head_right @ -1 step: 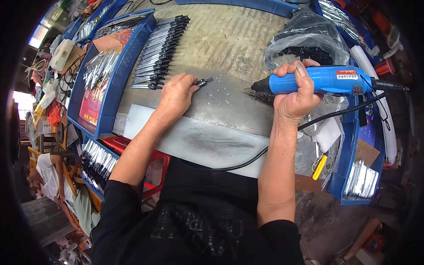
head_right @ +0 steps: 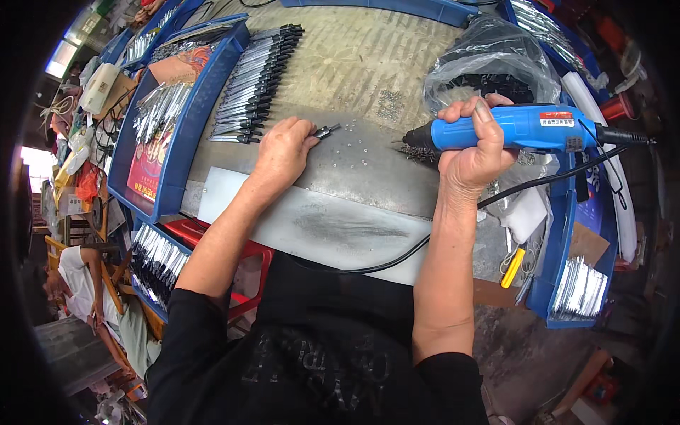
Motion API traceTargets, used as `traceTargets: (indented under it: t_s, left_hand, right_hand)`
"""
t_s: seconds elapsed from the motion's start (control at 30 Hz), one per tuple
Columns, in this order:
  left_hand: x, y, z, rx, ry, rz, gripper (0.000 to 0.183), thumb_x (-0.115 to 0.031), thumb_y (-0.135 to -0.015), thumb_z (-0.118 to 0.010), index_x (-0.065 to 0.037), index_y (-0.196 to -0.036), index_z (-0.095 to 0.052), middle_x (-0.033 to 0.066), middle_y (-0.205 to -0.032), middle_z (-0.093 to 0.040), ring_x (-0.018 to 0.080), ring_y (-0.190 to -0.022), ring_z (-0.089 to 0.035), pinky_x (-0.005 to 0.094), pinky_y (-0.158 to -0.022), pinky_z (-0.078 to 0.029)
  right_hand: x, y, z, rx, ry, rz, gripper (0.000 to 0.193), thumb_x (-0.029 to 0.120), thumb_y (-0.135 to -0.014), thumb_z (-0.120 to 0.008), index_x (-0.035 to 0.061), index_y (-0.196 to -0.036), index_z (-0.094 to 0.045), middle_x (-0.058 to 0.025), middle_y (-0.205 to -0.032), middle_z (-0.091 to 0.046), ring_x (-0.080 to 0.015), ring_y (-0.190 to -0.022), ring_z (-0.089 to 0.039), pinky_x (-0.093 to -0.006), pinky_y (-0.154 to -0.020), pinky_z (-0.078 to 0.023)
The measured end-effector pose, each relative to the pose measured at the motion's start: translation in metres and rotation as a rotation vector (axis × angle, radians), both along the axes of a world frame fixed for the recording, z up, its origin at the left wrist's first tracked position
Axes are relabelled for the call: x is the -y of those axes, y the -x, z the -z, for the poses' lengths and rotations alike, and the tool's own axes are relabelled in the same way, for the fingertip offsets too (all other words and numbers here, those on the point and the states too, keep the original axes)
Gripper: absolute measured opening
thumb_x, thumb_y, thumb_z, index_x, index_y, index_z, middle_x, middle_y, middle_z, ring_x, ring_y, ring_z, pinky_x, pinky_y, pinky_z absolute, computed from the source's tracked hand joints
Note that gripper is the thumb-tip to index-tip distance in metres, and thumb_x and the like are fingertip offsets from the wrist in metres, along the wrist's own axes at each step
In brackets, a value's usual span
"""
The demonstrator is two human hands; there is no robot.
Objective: The person assembles metal components using an electric screwdriver, taking parts from the table and trays, fastening them together, and placing the assembled pieces into a tray.
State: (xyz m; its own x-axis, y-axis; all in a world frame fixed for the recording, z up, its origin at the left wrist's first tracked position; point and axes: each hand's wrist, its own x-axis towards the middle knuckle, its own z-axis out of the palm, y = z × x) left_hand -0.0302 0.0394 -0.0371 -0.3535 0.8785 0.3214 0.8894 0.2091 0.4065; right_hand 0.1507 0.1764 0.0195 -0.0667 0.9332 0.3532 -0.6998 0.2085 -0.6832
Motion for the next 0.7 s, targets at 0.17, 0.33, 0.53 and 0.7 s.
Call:
traceTargets:
  t_s: [0.17,0.33,0.53,0.7]
  left_hand:
    - [0.001,0.001,-0.001,0.025,0.035,-0.038,0.013,-0.011,-0.071,-0.064,-0.003,-0.078,-0.056,0.0096,-0.076,-0.056,0.0281,-0.077,-0.055,0.0383,-0.066,-0.043]
    - [-0.003,0.002,-0.002,0.063,0.018,-0.032,0.013,-0.011,-0.070,-0.065,-0.004,-0.076,-0.056,0.0088,-0.075,-0.057,0.0275,-0.075,-0.056,0.0371,-0.065,-0.043]
    - [-0.003,0.001,-0.005,0.108,0.031,-0.039,0.013,-0.010,-0.069,-0.066,-0.003,-0.074,-0.056,0.0090,-0.075,-0.057,0.0278,-0.075,-0.056,0.0368,-0.064,-0.043]
    - [-0.005,-0.002,-0.005,0.157,0.039,-0.077,0.012,-0.009,-0.069,-0.066,-0.003,-0.072,-0.057,0.0086,-0.075,-0.057,0.0279,-0.075,-0.057,0.0375,-0.065,-0.043]
  right_hand:
    - [0.003,0.005,-0.001,0.020,-0.024,0.004,0.028,0.008,-0.072,-0.056,-0.0025,-0.095,-0.043,-0.0095,-0.065,-0.050,-0.0197,-0.055,-0.053,-0.0353,-0.053,-0.048]
    - [0.001,0.003,0.000,0.007,-0.007,0.006,0.028,0.008,-0.072,-0.056,-0.0021,-0.095,-0.044,-0.0091,-0.065,-0.050,-0.0197,-0.055,-0.053,-0.0354,-0.053,-0.048]
    - [0.003,0.004,-0.001,0.005,-0.005,-0.002,0.029,0.007,-0.072,-0.057,-0.0019,-0.096,-0.044,-0.0089,-0.066,-0.049,-0.0197,-0.055,-0.053,-0.0351,-0.053,-0.048]
    - [0.012,0.016,-0.003,-0.024,-0.025,-0.091,0.030,0.007,-0.071,-0.056,-0.0030,-0.097,-0.044,-0.0104,-0.069,-0.050,-0.0203,-0.057,-0.054,-0.0344,-0.054,-0.048]
